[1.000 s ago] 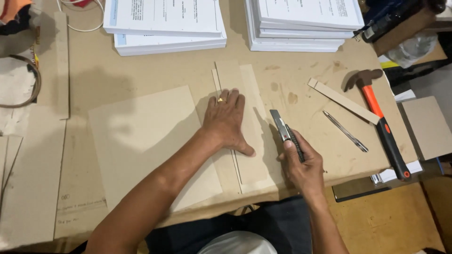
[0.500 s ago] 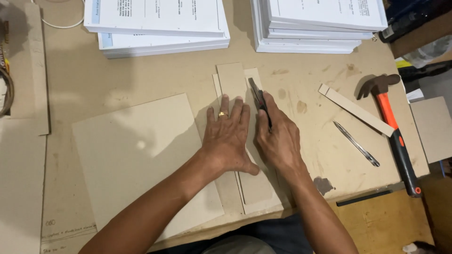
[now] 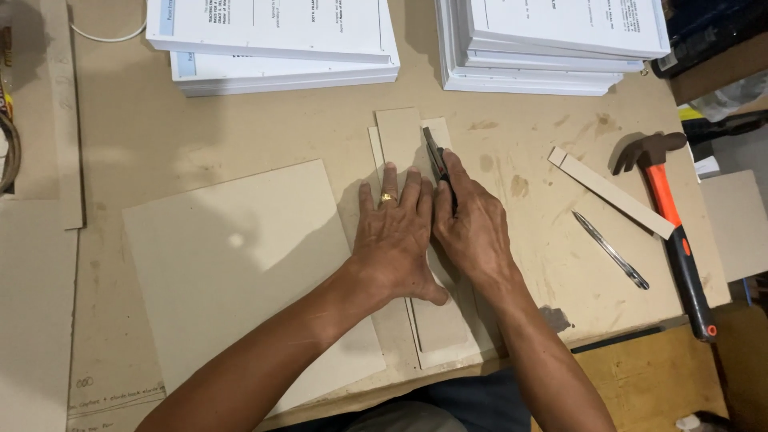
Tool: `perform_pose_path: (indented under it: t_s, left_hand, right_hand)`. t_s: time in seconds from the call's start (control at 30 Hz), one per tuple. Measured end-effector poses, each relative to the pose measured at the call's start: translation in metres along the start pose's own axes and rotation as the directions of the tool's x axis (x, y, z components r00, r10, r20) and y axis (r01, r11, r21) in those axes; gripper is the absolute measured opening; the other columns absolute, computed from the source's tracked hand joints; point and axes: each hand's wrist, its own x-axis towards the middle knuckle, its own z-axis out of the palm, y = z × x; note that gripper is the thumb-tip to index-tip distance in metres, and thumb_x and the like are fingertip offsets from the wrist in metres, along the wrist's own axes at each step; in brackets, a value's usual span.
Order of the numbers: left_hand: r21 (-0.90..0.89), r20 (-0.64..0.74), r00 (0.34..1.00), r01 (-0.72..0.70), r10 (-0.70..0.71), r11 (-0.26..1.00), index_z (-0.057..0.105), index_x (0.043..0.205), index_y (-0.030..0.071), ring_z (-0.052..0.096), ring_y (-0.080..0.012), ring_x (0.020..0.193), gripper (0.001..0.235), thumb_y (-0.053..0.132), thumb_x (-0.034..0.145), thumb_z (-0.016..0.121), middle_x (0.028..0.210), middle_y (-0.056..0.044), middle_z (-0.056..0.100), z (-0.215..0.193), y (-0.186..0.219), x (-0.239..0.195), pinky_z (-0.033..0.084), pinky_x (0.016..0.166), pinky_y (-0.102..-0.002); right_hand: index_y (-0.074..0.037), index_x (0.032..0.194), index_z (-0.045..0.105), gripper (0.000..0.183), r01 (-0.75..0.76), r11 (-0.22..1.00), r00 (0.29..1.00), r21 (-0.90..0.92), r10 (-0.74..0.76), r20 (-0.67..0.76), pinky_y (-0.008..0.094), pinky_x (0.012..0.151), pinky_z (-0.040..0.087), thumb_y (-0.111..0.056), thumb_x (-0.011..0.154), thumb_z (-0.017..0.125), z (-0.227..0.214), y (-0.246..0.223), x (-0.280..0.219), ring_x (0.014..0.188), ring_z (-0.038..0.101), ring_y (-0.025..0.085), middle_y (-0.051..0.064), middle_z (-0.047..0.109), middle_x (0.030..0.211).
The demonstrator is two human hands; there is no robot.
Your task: Measuring, marking, and cutting cardboard strips with a utility knife to prepare them for document binding or reinforcement.
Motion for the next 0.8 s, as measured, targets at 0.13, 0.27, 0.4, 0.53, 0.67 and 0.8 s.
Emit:
perform_pose_path:
  t_s: [0.13, 0.27, 0.4, 0.53, 0.67, 0.8]
  left_hand:
    - [0.007, 0.009, 1.0, -0.004, 0.004, 1.0, 0.017, 0.158, -0.008, 0.008, -0.0559, 0.152, 0.144, 0.055, 0.049, 0.088, 0.163, -0.029, 0.017, 0.0, 0.001, -0.002, 0.009, 0.116, -0.074]
    - [0.015, 0.025, 1.0, 0.001, -0.001, 1.0, 0.017, 0.158, -0.008, 0.008, -0.056, 0.152, 0.144, 0.056, 0.05, 0.087, 0.164, -0.028, 0.017, -0.005, 0.002, -0.003, 0.009, 0.116, -0.075]
    - [0.07, 0.058, 0.998, 0.024, -0.028, 0.997, 0.017, 0.158, -0.007, 0.006, -0.0561, 0.152, 0.143, 0.057, 0.053, 0.091, 0.165, -0.028, 0.013, -0.006, 0.005, -0.004, 0.009, 0.116, -0.076]
    - [0.046, 0.023, 0.999, 0.033, -0.034, 0.998, 0.022, 0.158, -0.006, 0.009, -0.0565, 0.151, 0.142, 0.053, 0.052, 0.094, 0.164, -0.028, 0.019, -0.006, 0.009, -0.007, 0.013, 0.114, -0.076]
    - [0.055, -0.045, 0.999, 0.024, -0.022, 0.998, 0.026, 0.156, -0.011, 0.013, -0.0588, 0.149, 0.131, 0.03, 0.051, 0.093, 0.16, -0.032, 0.025, 0.002, 0.008, -0.001, 0.015, 0.113, -0.078]
    - [0.203, 0.08, 0.984, 0.138, -0.157, 0.969, -0.001, 0.162, 0.002, -0.008, -0.0486, 0.154, 0.162, 0.073, 0.054, 0.097, 0.171, -0.021, -0.005, 0.008, 0.01, 0.012, 0.003, 0.12, -0.07]
  right_hand:
    - [-0.009, 0.151, 0.054, 0.049, -0.002, 0.999, 0.999, -0.048, 0.003, 0.032, 0.055, 0.087, 0.058, -0.023, 0.104, 0.046, -0.006, -0.01, 0.002, 0.107, 0.071, 0.043, 0.028, 0.073, 0.108]
    - [-0.008, 0.15, 0.055, 0.05, -0.029, 0.998, 0.995, -0.064, 0.034, 0.091, 0.054, 0.087, 0.058, -0.023, 0.103, 0.046, -0.019, -0.02, 0.005, 0.11, 0.07, 0.041, 0.027, 0.072, 0.114]
    - [-0.01, 0.153, 0.051, 0.054, -0.072, 0.996, 0.983, -0.061, 0.081, 0.166, 0.055, 0.094, 0.055, -0.025, 0.101, 0.046, -0.03, -0.023, -0.006, 0.12, 0.065, 0.04, 0.026, 0.068, 0.126]
    - [-0.01, 0.157, 0.045, 0.058, -0.135, 0.989, 0.962, -0.055, 0.144, 0.234, 0.056, 0.096, 0.052, -0.026, 0.102, 0.044, -0.039, -0.021, -0.043, 0.127, 0.06, 0.04, 0.027, 0.062, 0.136]
    - [-0.007, 0.154, 0.049, 0.053, -0.059, 0.993, 0.984, -0.102, 0.074, 0.159, 0.055, 0.083, 0.057, -0.022, 0.104, 0.046, -0.037, -0.001, -0.094, 0.112, 0.067, 0.042, 0.028, 0.069, 0.122]
    - [-0.006, 0.152, 0.048, 0.05, 0.09, 0.993, 0.992, -0.082, -0.082, 0.1, 0.053, 0.054, 0.044, -0.014, 0.104, 0.055, -0.042, 0.013, -0.15, 0.073, 0.068, 0.044, 0.021, 0.075, 0.09]
